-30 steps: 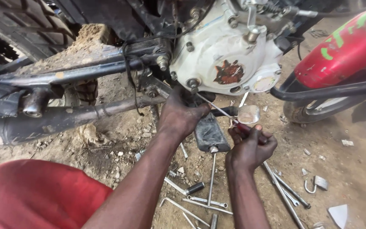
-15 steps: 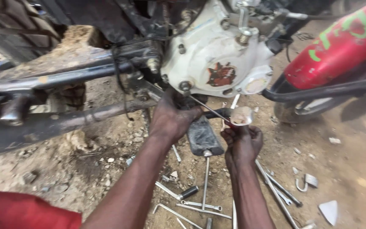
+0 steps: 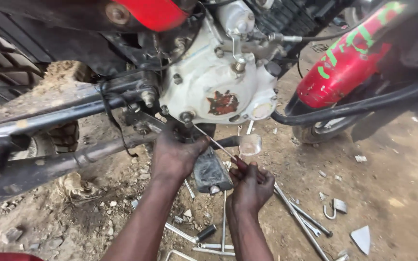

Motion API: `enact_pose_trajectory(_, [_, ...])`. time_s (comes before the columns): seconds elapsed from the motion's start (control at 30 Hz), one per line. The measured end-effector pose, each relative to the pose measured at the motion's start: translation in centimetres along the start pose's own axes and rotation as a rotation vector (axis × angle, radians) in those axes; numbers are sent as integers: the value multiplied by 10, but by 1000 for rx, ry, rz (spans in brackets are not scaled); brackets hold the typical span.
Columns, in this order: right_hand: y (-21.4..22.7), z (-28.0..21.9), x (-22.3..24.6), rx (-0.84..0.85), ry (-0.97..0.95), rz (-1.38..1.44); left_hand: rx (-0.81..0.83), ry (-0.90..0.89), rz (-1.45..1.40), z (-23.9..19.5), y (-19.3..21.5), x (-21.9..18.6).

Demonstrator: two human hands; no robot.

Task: The person uses a wrench to loosen and remove bolts from the engine casing of a red motorcycle. They then use their hands to unscrew the remaining bolts and detach the engine cover, placing the removed parts aside.

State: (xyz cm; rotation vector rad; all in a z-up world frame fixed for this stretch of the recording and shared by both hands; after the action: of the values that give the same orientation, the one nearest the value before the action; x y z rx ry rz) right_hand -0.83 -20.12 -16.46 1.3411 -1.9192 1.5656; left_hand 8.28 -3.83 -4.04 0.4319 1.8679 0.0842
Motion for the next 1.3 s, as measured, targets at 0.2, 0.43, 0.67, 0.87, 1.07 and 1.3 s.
enact_pose_trajectory(0.2, [3, 5, -7, -91, 10, 34, 30, 29, 5, 1, 4, -6])
enact_pose_trajectory(0.43, [-24, 44, 14, 79, -191, -164, 50, 69, 106, -4, 8, -17])
enact_pose_trajectory(0.67, [-6, 32, 6, 118, -135, -74, 96, 41, -64, -7, -4, -16])
enact_pose_trajectory(0.87, [-28, 40, 12, 158, -190, -153, 69, 2, -91, 5, -1, -11])
enact_pose_trajectory(1.07, [-10, 4, 22, 53, -223, -152, 103, 52, -2, -12, 1, -16])
enact_pose_trajectory(1.3, [-17, 82, -16, 150, -144, -247, 83, 46, 124, -6, 2, 0])
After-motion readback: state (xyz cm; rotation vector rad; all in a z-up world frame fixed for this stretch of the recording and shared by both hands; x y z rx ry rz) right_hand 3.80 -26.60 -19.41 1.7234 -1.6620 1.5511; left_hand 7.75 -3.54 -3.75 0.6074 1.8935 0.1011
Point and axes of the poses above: each hand's wrist, its own z-axis towards the middle knuckle, its own y-axis out of the back of the hand, x = y × z, the point moved 6 cm from there along z, towards the middle knuckle, and after that the axes turned 7 degrees about z, right-handed, at the moved point
